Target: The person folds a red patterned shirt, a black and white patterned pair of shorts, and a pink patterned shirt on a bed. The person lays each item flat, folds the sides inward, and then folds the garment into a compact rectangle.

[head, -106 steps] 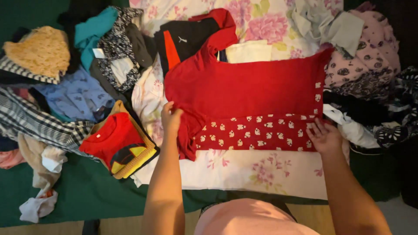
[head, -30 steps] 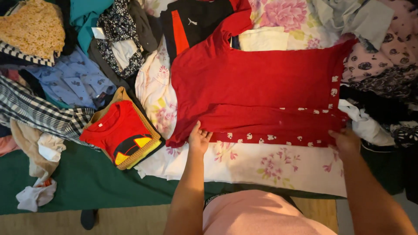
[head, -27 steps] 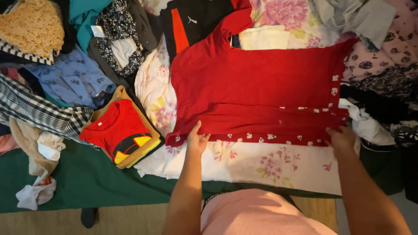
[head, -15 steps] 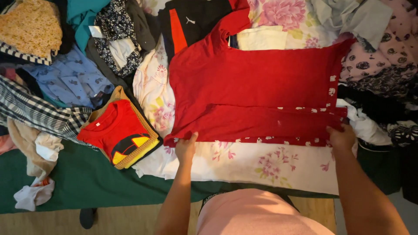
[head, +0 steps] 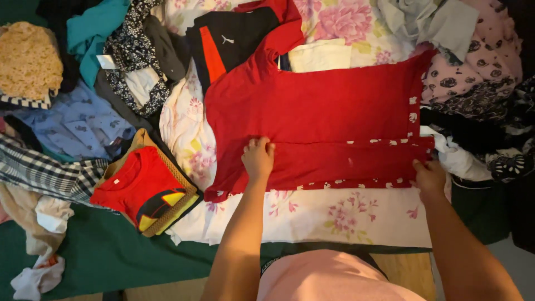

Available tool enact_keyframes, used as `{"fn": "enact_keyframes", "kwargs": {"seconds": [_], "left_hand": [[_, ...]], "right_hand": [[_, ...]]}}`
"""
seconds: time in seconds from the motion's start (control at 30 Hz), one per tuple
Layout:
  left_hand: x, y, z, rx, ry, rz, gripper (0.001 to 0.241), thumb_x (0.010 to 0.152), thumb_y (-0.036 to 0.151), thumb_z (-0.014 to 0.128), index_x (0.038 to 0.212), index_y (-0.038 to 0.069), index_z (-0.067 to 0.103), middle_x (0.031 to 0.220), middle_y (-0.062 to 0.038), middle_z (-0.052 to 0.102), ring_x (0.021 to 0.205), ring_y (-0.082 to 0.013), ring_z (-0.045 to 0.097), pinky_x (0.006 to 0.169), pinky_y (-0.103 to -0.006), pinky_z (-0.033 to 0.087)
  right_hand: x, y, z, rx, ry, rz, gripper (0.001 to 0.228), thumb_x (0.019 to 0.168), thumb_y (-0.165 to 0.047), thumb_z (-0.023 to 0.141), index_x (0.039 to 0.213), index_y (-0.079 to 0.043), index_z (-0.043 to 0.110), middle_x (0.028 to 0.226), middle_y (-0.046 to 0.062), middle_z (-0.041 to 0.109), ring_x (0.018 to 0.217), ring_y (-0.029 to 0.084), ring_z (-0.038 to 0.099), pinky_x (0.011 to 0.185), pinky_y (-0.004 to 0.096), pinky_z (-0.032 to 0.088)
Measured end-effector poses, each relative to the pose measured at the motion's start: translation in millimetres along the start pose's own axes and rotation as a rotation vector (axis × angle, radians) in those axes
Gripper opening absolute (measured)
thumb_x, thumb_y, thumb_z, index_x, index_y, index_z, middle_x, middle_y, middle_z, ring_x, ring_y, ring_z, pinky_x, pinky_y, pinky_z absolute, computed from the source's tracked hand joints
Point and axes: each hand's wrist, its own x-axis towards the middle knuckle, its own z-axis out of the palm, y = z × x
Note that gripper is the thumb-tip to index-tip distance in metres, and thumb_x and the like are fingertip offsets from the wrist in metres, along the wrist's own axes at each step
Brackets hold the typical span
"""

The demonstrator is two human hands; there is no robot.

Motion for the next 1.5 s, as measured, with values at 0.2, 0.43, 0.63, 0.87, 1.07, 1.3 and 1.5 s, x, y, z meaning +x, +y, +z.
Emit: {"fn": "enact_keyframes", "kwargs": {"seconds": [0.2,0.43,0.63,0.87,1.07,1.3,1.5], "left_hand": [[20.6,-36.3,-4.5,-0.307,-0.199,-0.105,0.018,0.099,0.033,0.055,0.107,0.02,0.064,0.1,-0.006,0.074,0.089,-0.0372,0.067,0.076,-0.0475,0.052],[-9.2,-71.7,-30.5,-0.559,-0.161,-0.073,0.039,0.095,0.037,0.063,0.117,0.006,0.067,0.095,-0.01,0.073,0.074,-0.0268,0.067,0.067,-0.0369,0.052],[-77.7,-135.1,-66.4,-0.065,-0.156,-0.093,0.044,0.086,0.052,0.072,0.122,0.027,0.068,0.11,-0.009,0.07,0.104,-0.0348,0.069,0.087,-0.0515,0.056],[-88.6,-181.7,-51.6,0.174,-0.122,-0.181,0.026,0.09,0.03,0.067,0.116,0.031,0.068,0.09,-0.011,0.066,0.088,-0.0357,0.072,0.075,-0.0466,0.058],[-83.9,-190.9,-39.7,0.19,-0.19,-0.233,0.032,0.086,0.033,0.07,0.118,0.037,0.067,0.111,-0.01,0.066,0.106,-0.0363,0.068,0.086,-0.0542,0.054],[-95.7,-95.1,-77.8,0.116,0.094,0.163,0.066,0.064,0.025,0.078,0.129,0.024,0.065,0.139,-0.007,0.055,0.13,-0.0395,0.05,0.097,-0.0614,0.044],[-137.4,-32.4,-29.9,0.101,-0.168,0.362,0.048,0.075,0.026,0.07,0.123,0.027,0.068,0.135,0.001,0.056,0.135,-0.0316,0.046,0.104,-0.0564,0.041]], "right_hand": [[13.8,14.5,-7.3,-0.069,0.031,-0.073,0.035,0.104,-0.024,0.069,0.123,0.004,0.06,0.101,0.022,0.063,0.068,0.03,0.06,0.054,0.038,0.053],[-6.6,24.0,9.7,-0.554,0.49,-0.818,0.02,0.091,-0.009,0.082,0.102,0.002,0.07,0.1,0.023,0.07,0.092,0.041,0.063,0.087,0.046,0.051],[-77.1,3.8,91.8,-0.372,0.171,-1.219,0.021,0.093,-0.008,0.078,0.114,-0.012,0.073,0.109,0.012,0.066,0.108,0.034,0.059,0.1,0.045,0.046],[-159.1,-6.9,160.6,-0.961,-0.31,-0.913,0.047,0.082,-0.03,0.072,0.128,-0.022,0.068,0.135,0.01,0.059,0.122,0.039,0.061,0.094,0.05,0.059],[-127.4,20.1,121.3,-0.911,-0.276,-0.914,0.047,0.084,-0.029,0.072,0.13,-0.022,0.068,0.138,0.012,0.061,0.125,0.04,0.063,0.1,0.048,0.058],[-33.3,147.9,45.1,-0.738,0.161,-0.45,0.027,0.1,-0.041,0.067,0.114,-0.02,0.077,0.103,0.01,0.074,0.098,0.038,0.074,0.082,0.05,0.06],[43.4,208.9,-2.5,-0.539,0.423,-0.249,0.022,0.091,-0.033,0.07,0.107,-0.018,0.074,0.097,0.008,0.076,0.092,0.033,0.073,0.083,0.047,0.058]]}}
